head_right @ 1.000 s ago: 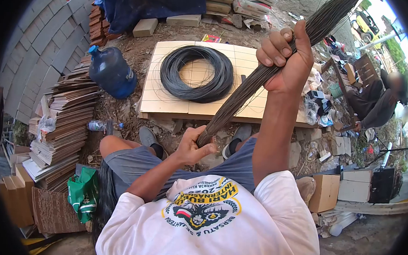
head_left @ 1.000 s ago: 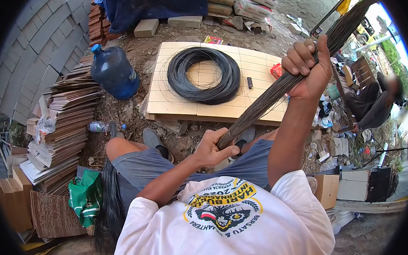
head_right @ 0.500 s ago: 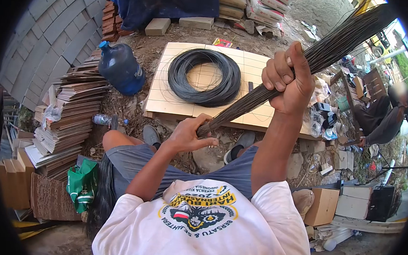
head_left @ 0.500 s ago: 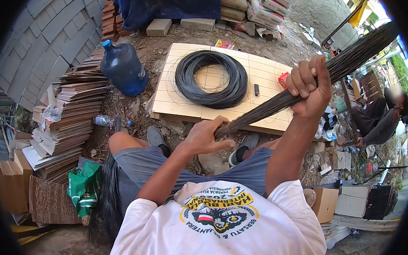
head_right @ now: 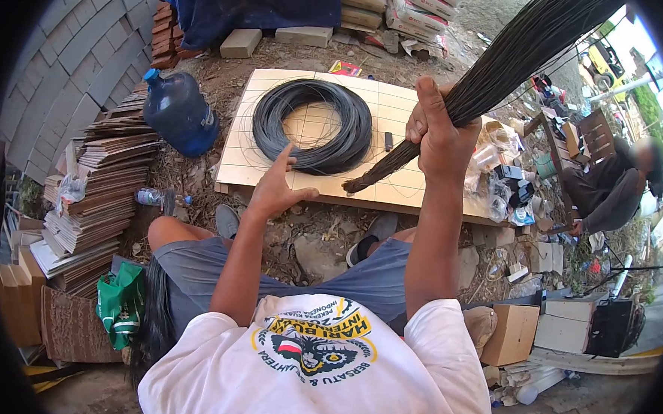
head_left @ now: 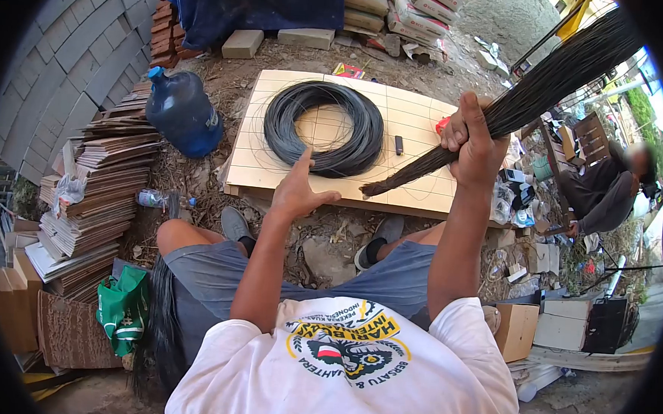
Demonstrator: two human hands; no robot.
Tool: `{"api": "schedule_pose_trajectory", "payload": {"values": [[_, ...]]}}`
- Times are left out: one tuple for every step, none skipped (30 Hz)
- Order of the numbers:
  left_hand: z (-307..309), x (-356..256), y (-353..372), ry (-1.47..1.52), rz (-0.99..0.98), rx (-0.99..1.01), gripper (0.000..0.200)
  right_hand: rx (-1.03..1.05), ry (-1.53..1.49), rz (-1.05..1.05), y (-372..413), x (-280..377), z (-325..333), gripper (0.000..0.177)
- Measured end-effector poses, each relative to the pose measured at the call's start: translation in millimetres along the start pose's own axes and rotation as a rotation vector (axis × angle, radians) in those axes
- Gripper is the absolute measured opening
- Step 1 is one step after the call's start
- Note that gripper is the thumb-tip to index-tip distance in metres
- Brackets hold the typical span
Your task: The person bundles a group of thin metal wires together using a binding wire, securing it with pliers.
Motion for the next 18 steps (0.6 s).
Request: {"api": "schedule_pose_trajectory", "payload": {"values": [[-2, 7, 0, 0.006, 0.004, 0.003, 0.124, -0.01, 0.026, 0.01, 0, 1, 3, 0.019], [-8, 18, 2, 0.007, 0.058, 0.043, 0.122, -0.007, 0.03, 0.001, -1, 3, 6, 0.019], [-13, 29, 6, 0.006, 0.113, 0.081, 0.12, 0.006, 0.06, 0.023, -3, 11, 7, 0.019], [-29, 19, 10, 0.132, 0.012, 0.108, 0.115, 0.017, 0.088, 0.045, -4, 18, 6, 0.019], [-45, 14, 13, 0.131, 0.017, 0.109, 0.115, 0.017, 0.086, 0.04, -4, 22, 5, 0.019], [-63, -7, 15, 0.178, -0.161, 0.132, 0.11, 0.025, 0.064, 0.04, -5, 26, 3, 0.02], [-78, -29, 17, 0.227, -0.345, 0.154, 0.105, 0.033, 0.044, 0.046, -6, 31, 2, 0.021], [-93, -31, 14, 0.232, -0.35, 0.155, 0.105, 0.059, 0.066, 0.06, -6, 35, -1, 0.023], [-105, -33, 11, 0.283, -0.37, 0.125, 0.093, 0.062, 0.074, 0.061, -6, 39, -2, 0.023], [-113, -31, 10, 0.335, -0.389, 0.091, 0.081, 0.081, 0.067, 0.079, -5, 44, -4, 0.024], [-120, -26, 10, 0.342, -0.389, 0.084, 0.081, 0.102, 0.057, 0.098, -4, 50, -9, 0.025], [-130, -6, 5, 0.512, -0.197, 0.129, 0.07, 0.08, 0.099, 0.092, -1, 56, -10, 0.03], [-139, 10, 7, 0.679, 0.0, 0.174, 0.059, 0.09, 0.1, 0.089, -2, 56, -11, 0.03], [-133, 10, 14, 0.682, -0.026, 0.106, 0.044, 0.096, 0.089, 0.082, -3, 56, -8, 0.031], [-132, 20, 18, 0.687, -0.021, 0.098, 0.044, 0.102, 0.076, 0.074, -4, 57, -5, 0.033], [-138, 40, 23, 0.489, 0.008, 0.185, 0.045, 0.092, 0.073, 0.052, -5, 55, -2, 0.034], [-138, 54, 31, 0.289, 0.037, 0.271, 0.047, 0.099, 0.074, 0.047, -4, 55, -3, 0.034], [-131, 65, 41, 0.293, 0.039, 0.268, 0.047, 0.086, 0.073, 0.035, -3, 54, -2, 0.033]]}}
Point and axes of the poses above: each hand's wrist, its own y-axis away from the middle knuckle, its own z-axis out of the back of the hand, x = y × z, the point moved 8 cm from there along -y, towards the middle knuckle, and after that the axes turned 13 degrees about y, right-handed, at the moved point
